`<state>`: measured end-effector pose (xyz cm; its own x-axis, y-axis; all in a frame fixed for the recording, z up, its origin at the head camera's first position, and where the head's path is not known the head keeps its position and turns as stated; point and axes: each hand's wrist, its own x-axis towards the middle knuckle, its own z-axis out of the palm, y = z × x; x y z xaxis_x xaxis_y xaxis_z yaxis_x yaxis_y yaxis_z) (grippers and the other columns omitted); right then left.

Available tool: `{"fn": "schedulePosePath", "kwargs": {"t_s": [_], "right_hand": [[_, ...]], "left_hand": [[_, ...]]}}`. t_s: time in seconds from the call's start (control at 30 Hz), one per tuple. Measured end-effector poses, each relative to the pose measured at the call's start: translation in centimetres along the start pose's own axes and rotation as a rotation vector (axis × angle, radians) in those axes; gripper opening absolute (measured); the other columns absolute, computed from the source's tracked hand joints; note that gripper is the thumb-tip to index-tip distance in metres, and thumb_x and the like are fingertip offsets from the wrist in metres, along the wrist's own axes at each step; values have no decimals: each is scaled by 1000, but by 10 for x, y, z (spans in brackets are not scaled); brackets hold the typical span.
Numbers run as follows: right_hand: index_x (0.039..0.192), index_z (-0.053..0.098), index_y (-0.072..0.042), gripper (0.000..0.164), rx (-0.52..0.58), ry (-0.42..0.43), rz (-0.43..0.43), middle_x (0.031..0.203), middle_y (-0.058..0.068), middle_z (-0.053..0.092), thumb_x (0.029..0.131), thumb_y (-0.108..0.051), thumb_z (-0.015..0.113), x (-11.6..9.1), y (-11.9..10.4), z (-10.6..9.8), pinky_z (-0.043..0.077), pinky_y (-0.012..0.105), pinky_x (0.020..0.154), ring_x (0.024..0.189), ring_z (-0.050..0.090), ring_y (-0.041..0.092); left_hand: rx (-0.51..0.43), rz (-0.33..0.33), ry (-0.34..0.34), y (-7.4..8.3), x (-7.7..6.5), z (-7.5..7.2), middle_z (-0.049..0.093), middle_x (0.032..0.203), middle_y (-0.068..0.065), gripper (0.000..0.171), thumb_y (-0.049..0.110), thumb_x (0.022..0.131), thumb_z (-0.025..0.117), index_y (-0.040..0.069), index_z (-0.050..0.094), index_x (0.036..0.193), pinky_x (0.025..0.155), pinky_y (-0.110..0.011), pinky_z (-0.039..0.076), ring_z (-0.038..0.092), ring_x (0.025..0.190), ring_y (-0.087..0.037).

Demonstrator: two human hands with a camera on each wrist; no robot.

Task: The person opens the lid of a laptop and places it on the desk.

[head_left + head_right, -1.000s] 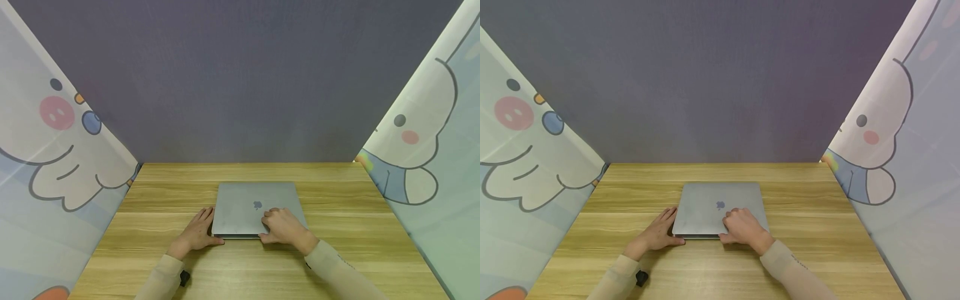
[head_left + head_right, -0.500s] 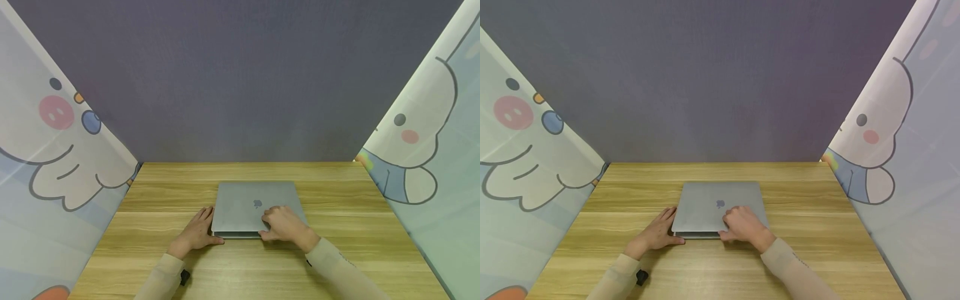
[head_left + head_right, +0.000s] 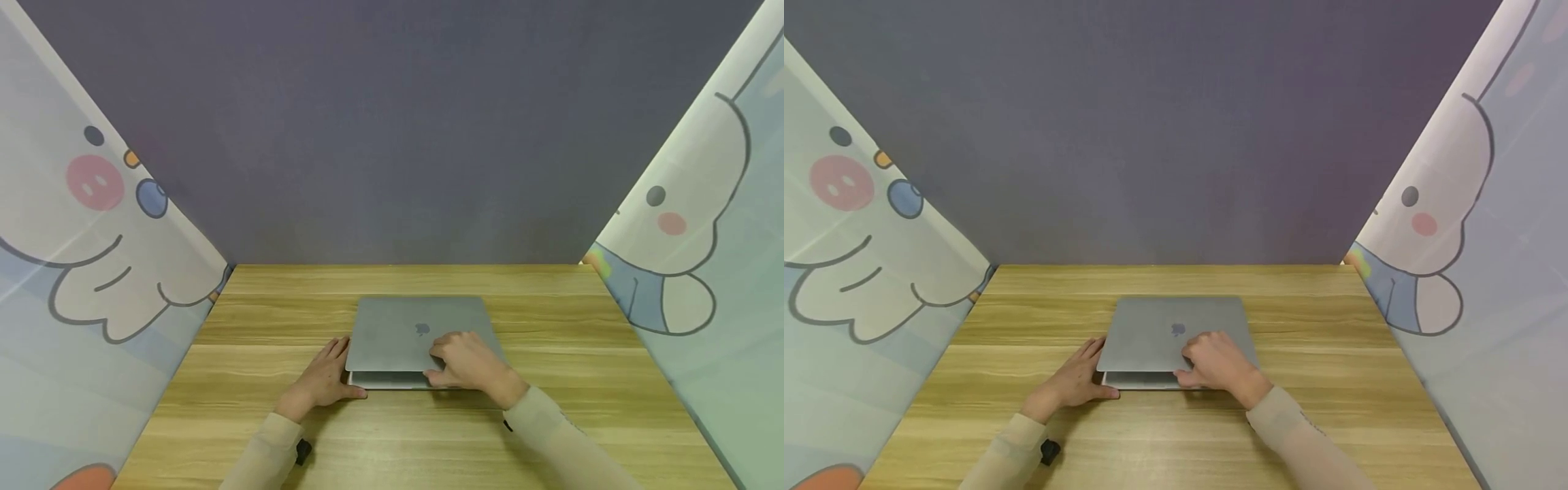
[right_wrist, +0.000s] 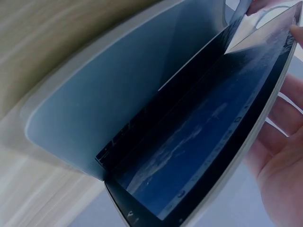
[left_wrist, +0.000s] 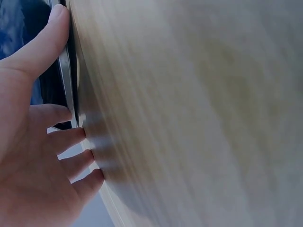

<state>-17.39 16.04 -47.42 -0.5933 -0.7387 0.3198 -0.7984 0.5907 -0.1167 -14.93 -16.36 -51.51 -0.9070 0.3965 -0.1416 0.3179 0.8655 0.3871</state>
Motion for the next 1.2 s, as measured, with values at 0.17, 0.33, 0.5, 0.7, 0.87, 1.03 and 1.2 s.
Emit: {"fn": "schedulePosePath", "kwargs": {"t_s": [0.17, 0.33, 0.5, 0.7, 0.87, 1.03, 1.2], "right_hand": [[60, 42, -23, 44, 6, 35, -15, 61, -15, 40, 83, -37, 76, -1, 1, -3, 25, 15, 45, 55, 28, 0], [63, 47, -23, 40, -1, 48, -26, 62, -14, 41, 89, -36, 74, -2, 1, -6, 24, 15, 45, 53, 30, 0], [72, 64, -19, 29, -6, 57, -35, 70, -9, 60, 94, -36, 72, -2, 2, -8, 33, 15, 45, 54, 46, 1], [90, 77, -11, 26, -18, 80, -33, 82, -2, 71, 97, -36, 70, -1, 4, -14, 51, 23, 50, 64, 65, 11], [96, 79, -9, 26, -16, 113, -16, 88, 0, 74, 94, -35, 73, 4, 5, -20, 54, 25, 53, 68, 69, 14], [93, 78, -10, 22, -20, 154, 3, 84, -2, 73, 93, -32, 74, 9, 8, -24, 50, 22, 50, 64, 67, 12], [91, 77, -12, 17, 3, 159, 51, 81, -3, 72, 93, -29, 73, 14, 11, -30, 48, 22, 49, 61, 63, 9]], "left_hand": [[-16, -10, -6, 2, -1, -1, 23, 163, -27, 112, 58, 80, 80, -2, 27, 159, 123, -55, 17, 19, 151, -46], [-14, -3, -1, 2, -1, -1, 23, 163, -27, 113, 58, 80, 80, -3, 27, 158, 123, -55, 17, 19, 150, -47], [-5, 8, 1, 2, -1, -1, 22, 163, -29, 110, 58, 80, 79, -3, 29, 158, 123, -55, 17, 20, 150, -47], [-8, 23, 7, 3, -1, -3, 21, 163, -29, 108, 55, 81, 79, 3, 28, 160, 123, -57, 17, 20, 150, -49], [-10, 30, 18, 4, -2, -4, 23, 163, -27, 110, 54, 80, 81, 4, 24, 161, 121, -59, 20, 22, 148, -52], [-4, -1, -4, 4, -2, -4, 28, 161, -28, 107, 57, 81, 79, -3, 33, 156, 122, -56, 20, 22, 149, -49], [1, 1, -12, 2, 0, -3, 27, 162, -27, 109, 57, 81, 78, -3, 30, 157, 122, -56, 20, 21, 150, -47]]}}
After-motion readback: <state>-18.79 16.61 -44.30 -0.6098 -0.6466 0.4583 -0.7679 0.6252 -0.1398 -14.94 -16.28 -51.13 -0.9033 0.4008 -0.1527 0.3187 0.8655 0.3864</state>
